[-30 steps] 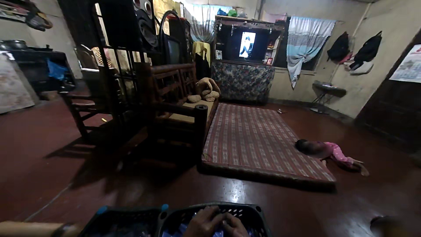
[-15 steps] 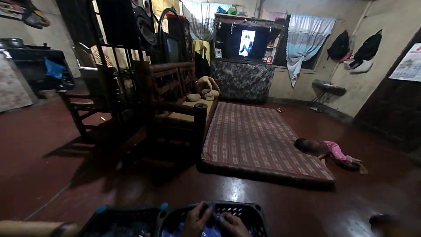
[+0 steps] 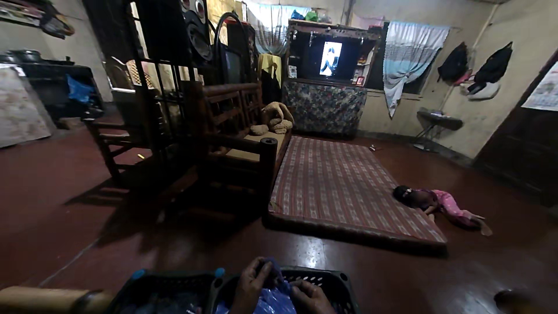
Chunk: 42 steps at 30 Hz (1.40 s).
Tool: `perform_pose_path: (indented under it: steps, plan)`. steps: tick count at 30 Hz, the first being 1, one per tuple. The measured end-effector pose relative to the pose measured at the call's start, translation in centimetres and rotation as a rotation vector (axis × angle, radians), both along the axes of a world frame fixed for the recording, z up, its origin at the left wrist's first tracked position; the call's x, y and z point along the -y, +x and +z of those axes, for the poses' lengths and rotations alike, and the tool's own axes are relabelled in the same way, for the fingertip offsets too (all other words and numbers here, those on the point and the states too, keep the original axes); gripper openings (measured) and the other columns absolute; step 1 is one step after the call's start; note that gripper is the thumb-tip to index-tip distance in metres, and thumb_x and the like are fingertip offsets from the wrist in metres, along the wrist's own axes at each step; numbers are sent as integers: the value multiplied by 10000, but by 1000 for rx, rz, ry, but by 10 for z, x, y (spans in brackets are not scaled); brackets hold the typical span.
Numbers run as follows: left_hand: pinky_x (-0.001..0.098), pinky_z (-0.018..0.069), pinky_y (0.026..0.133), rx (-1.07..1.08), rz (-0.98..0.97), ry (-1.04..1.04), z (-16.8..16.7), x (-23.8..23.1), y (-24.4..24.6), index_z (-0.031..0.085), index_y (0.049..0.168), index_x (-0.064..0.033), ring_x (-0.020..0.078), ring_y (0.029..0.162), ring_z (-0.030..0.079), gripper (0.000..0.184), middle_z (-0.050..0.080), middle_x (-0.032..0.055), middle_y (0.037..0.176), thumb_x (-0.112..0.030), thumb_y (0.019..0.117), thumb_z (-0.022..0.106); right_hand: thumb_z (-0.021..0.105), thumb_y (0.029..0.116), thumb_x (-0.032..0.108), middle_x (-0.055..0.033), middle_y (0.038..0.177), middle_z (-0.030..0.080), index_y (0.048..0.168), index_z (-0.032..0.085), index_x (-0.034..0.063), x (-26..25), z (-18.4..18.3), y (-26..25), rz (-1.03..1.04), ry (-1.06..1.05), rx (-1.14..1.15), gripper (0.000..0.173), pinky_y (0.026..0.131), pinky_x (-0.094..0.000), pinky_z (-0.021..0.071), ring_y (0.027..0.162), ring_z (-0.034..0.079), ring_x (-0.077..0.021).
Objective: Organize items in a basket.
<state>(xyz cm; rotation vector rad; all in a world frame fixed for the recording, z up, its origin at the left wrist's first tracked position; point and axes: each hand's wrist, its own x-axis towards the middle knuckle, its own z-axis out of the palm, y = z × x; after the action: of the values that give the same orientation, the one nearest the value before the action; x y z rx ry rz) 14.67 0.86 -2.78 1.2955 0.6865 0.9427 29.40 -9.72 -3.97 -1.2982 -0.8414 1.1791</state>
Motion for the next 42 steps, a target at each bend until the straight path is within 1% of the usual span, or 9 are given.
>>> perform_pose_path:
  steps: [8,14,18,23,27,30,32,37,42]
  plan:
    - [225,587,626,34,90,-44,5,-9,-5,602,1090,25,67,659,681,147,707,11,793,-51,1063,478,505,1042,74,24,800,602,1136,619,-17,-3,-4,0,10,-1,16,173,538,-179,434,563,481,0]
    - [274,615,799,82,47,54,26,-15,-31,599,1149,27,107,873,725,203,742,39,982,-58,1070,433,513,1051,120,-140,1124,697,1255,636,-61,-1,-1,11,-18,49,338,299,932,-335,546,1004,669,-139]
    - [274,622,779,92,164,299,48,-20,-81,597,1098,-14,96,828,720,194,739,-14,922,-52,1060,411,512,1046,106,-117,1082,694,1244,630,-54,1,2,27,-161,46,354,280,871,-307,565,938,670,-106]
    - [187,590,707,-148,452,444,45,-29,-161,594,1142,-13,-23,758,662,172,680,-119,874,-116,1043,498,547,1030,99,-118,1027,690,1248,631,-38,7,6,47,-174,-46,570,271,809,-300,558,856,661,-111]
    - [246,548,731,-631,588,307,30,-27,-199,597,1189,92,37,756,613,303,656,80,923,-174,1056,538,547,1039,125,-248,1182,674,1287,626,-46,12,18,50,137,-246,889,312,1007,-531,490,1101,661,-364]
    - [632,458,986,-969,503,231,8,-33,-207,557,1339,99,464,1125,619,401,620,342,1231,-189,1059,562,560,1033,136,-249,1233,655,1284,632,-34,10,12,45,336,-321,962,311,1019,-572,476,1149,640,-394]
    - [684,347,1106,-1072,397,292,-1,-33,-195,483,1454,72,554,1329,472,512,509,370,1411,-203,1037,598,556,1030,118,-248,1274,636,1290,633,-21,8,11,42,391,-390,1003,304,1029,-584,463,1186,620,-405]
    - [601,477,1032,-986,90,625,8,-10,-121,660,1294,40,452,1203,629,347,657,267,1286,-166,1017,626,671,936,39,-280,1257,616,1244,686,14,11,8,37,524,-330,1026,309,992,-605,473,1145,608,-448]
    - [550,521,993,-880,-212,784,17,4,-64,702,1249,5,377,1139,683,316,708,207,1217,-194,1029,593,679,908,4,-325,1333,551,1229,699,15,5,0,13,623,-373,1138,322,1073,-617,410,1306,482,-501]
